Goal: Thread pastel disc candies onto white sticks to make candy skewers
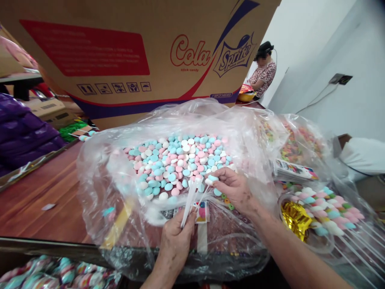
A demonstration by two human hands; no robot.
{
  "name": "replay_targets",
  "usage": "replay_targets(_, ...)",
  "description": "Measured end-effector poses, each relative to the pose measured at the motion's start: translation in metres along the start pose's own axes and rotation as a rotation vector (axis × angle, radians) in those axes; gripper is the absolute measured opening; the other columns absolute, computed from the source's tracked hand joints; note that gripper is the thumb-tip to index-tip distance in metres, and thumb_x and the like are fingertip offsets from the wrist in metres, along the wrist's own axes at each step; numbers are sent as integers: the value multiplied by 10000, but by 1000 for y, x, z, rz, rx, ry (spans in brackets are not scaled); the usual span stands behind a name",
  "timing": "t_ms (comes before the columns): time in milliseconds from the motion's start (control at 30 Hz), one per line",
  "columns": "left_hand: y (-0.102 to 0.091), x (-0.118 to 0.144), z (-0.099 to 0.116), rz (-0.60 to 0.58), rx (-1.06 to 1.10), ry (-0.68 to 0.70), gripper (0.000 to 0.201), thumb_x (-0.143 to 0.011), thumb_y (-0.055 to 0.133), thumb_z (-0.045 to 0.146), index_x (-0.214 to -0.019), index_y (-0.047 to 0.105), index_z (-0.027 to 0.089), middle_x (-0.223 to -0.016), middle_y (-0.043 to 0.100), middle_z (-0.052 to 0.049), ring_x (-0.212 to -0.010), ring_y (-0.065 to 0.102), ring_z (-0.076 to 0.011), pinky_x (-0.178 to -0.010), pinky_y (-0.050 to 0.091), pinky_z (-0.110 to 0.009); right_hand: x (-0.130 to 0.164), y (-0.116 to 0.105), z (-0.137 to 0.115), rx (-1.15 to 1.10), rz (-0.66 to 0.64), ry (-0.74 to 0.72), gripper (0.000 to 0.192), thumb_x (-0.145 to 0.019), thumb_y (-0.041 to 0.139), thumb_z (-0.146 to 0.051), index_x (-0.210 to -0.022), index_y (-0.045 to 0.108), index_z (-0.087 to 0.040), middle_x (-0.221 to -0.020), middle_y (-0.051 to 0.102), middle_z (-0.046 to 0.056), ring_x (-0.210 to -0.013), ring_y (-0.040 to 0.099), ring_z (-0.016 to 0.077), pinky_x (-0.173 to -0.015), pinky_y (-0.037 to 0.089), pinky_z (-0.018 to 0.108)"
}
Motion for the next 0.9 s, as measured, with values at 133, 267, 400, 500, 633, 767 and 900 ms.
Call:
replay_targets(133,-2,-2,-2,-9,-55,27,326,-813,611,447,-796,730,144,-494,451,50,-449,357,-105,-417,273,-205,3,4,2,77,-27,-23,198,-819,682,-339,-976,643,-224,-786,695,-6,-727,638,156,-672,482,279)
replay_targets(267,-3,-3,-2,-1,-78,51,344,-801,620,445,-854,759,135,-490,473,44,-455,379,-113,-434,308,-212,4,6,0,109,-55,-20,199,-848,635,-325,-1024,608,-236,-750,675,-20,-721,640,161,-680,485,293)
replay_targets(400,-2,1,-2,60,-21,16,357,-798,643,451,-905,776,137,-483,474,46,-428,356,-104,-392,278,-204,7,2,-11,305,-39,-131,182,-838,632,-271,-1015,656,-236,-884,707,14,-789,630,165,-724,477,293)
replay_targets(500,-1,3,-1,63,33,32,344,-783,674,463,-850,778,142,-487,467,47,-432,351,-97,-396,277,-201,8,3,-16,190,-32,-103,180,-884,586,-301,-1039,649,-234,-938,711,29,-796,632,160,-706,479,279)
replay_targets(633,-1,5,2,34,49,33,358,-779,678,490,-745,752,141,-498,455,46,-446,346,-93,-412,270,-206,4,4,-10,-95,71,12,183,-865,628,-363,-996,603,-239,-919,716,23,-726,640,149,-612,474,248)
replay_targets(767,-2,5,4,45,29,43,379,-766,680,515,-753,760,145,-491,433,50,-448,325,-98,-418,277,-213,1,2,-4,-74,62,9,206,-835,666,-355,-996,621,-235,-896,710,17,-727,635,147,-622,471,246)
replay_targets(900,-1,4,4,64,-3,37,378,-755,674,517,-807,777,156,-487,466,45,-448,350,-114,-420,288,-223,4,-1,-7,41,-6,5,201,-866,619,-358,-1021,648,-233,-857,698,2,-746,630,150,-661,470,256)
Point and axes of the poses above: each hand's wrist, its own x-axis away from the middle knuckle, its own y-axis out of the palm, z = x × y, the point moved 1 cm from there along -x, towards the middle knuckle
